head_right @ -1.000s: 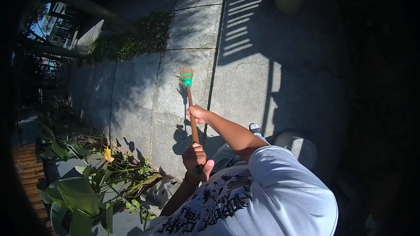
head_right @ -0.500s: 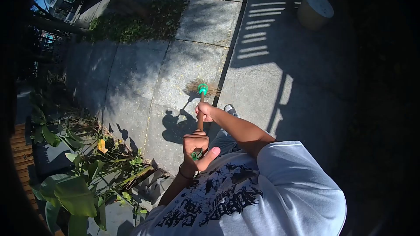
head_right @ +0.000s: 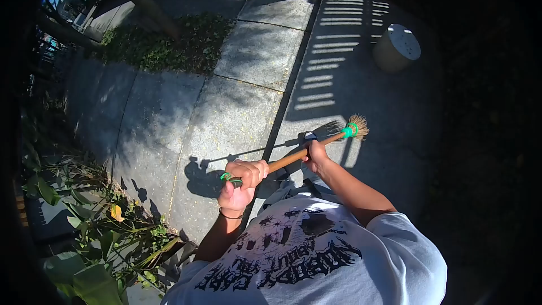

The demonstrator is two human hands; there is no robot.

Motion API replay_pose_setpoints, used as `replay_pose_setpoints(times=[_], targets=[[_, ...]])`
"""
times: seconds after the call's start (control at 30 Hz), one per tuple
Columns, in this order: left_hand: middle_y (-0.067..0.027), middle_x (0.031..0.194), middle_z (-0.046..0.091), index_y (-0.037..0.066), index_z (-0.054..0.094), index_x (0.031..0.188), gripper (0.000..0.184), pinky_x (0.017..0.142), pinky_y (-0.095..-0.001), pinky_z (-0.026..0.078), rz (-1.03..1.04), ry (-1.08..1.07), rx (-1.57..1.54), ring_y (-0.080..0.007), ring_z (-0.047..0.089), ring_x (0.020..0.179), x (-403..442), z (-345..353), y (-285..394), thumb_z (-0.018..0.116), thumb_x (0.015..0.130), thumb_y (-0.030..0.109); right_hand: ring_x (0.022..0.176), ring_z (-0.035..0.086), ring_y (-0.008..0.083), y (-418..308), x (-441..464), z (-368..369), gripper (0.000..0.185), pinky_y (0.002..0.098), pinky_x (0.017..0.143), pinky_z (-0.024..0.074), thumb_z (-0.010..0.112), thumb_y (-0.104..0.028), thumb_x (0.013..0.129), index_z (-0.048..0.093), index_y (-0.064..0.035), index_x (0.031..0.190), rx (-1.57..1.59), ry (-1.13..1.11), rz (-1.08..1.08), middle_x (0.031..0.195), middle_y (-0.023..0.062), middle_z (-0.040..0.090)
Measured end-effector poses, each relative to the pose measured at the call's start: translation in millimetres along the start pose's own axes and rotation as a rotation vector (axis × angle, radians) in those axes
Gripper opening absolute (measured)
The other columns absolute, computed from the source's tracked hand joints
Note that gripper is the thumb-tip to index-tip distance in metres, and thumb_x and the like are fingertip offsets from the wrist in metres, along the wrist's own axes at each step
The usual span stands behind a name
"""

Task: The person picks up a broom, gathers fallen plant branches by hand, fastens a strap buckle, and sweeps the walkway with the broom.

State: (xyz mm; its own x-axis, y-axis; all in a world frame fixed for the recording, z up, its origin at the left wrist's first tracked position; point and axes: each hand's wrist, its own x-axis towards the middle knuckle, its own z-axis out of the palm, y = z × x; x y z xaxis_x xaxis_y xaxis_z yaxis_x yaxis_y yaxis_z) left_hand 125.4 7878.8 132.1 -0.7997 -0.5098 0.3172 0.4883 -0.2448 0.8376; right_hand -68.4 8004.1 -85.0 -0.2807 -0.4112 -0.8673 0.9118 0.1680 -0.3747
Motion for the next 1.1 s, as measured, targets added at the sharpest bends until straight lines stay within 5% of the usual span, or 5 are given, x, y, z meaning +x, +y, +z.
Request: replay_pose_setpoints(times=[0.2, 0.47, 0.63, 0.9, 1.1], targets=[[-0.0026, 0.053, 0.029, 0.011, 0.028, 0.056, 0.061, 0.073, -0.0387, 0.037, -0.121, 0.097, -0.14, -0.0193, 0.032, 0.053, 75.4, -34.6, -145.1, 0.051, 0.1, 0.047, 0.048, 0.045, 0.0226, -83.2, 139.7, -42.5, 0.016, 0.0361, 0.04, 0.0317, 0.042, -0.012, 0.087, 0.048, -0.0079, 0.072, -0.054, 0.422, -0.134, 0.065, 0.0077, 0.043], [-0.0008, 0.052, 0.041, 0.01, 0.043, 0.055, 0.045, 0.062, -0.0359, 0.031, -0.066, -0.202, 0.925, -0.0217, 0.039, 0.051, 229.2, 1.4, -126.5, 0.079, 0.078, 0.024, 0.049, 0.05, 0.0158, -179.7, 219.0, 228.4, 0.014, 0.032, 0.041, 0.0388, 0.059, -0.007, 0.085, 0.054, -0.0071, 0.072, -0.404, -0.518, 0.226, 0.062, 0.0047, 0.049], [-0.0005, 0.059, 0.053, 0.011, 0.055, 0.059, 0.053, 0.059, -0.0372, 0.035, -0.095, -0.454, 0.933, -0.0226, 0.05, 0.056, 334.3, -0.9, -23.0, 0.074, 0.078, 0.056, 0.053, 0.048, 0.0125, -214.6, 133.1, 342.6, 0.018, 0.0284, 0.046, 0.0393, 0.058, -0.013, 0.088, 0.05, -0.0133, 0.073, -0.075, -0.755, 0.38, 0.064, -0.0007, 0.047], [-0.0112, 0.075, 0.068, 0.007, 0.062, 0.066, 0.036, 0.065, -0.0351, 0.052, 0.32, 0.229, -0.069, -0.0206, 0.067, 0.077, 457.7, 62.4, 94.5, 0.058, 0.099, 0.019, 0.047, 0.041, 0.0073, -320.3, 160.4, 263.6, 0.025, 0.0216, 0.039, 0.0334, 0.055, -0.012, 0.089, 0.041, -0.0157, 0.068, -0.06, -0.651, 0.416, 0.06, -0.0045, 0.041], [-0.0014, 0.085, 0.065, 0.025, 0.08, 0.095, 0.015, 0.064, -0.0317, 0.045, 0.386, -0.361, -0.309, -0.0119, 0.052, 0.07, 504.9, -16.4, 124.4, 0.067, 0.092, 0.018, 0.048, 0.045, 0.0089, -424.2, 148.8, 141.9, 0.026, 0.0225, 0.038, 0.0367, 0.048, -0.009, 0.096, 0.042, -0.0101, 0.071, 0.156, -0.504, 0.48, 0.064, -0.0002, 0.043]])
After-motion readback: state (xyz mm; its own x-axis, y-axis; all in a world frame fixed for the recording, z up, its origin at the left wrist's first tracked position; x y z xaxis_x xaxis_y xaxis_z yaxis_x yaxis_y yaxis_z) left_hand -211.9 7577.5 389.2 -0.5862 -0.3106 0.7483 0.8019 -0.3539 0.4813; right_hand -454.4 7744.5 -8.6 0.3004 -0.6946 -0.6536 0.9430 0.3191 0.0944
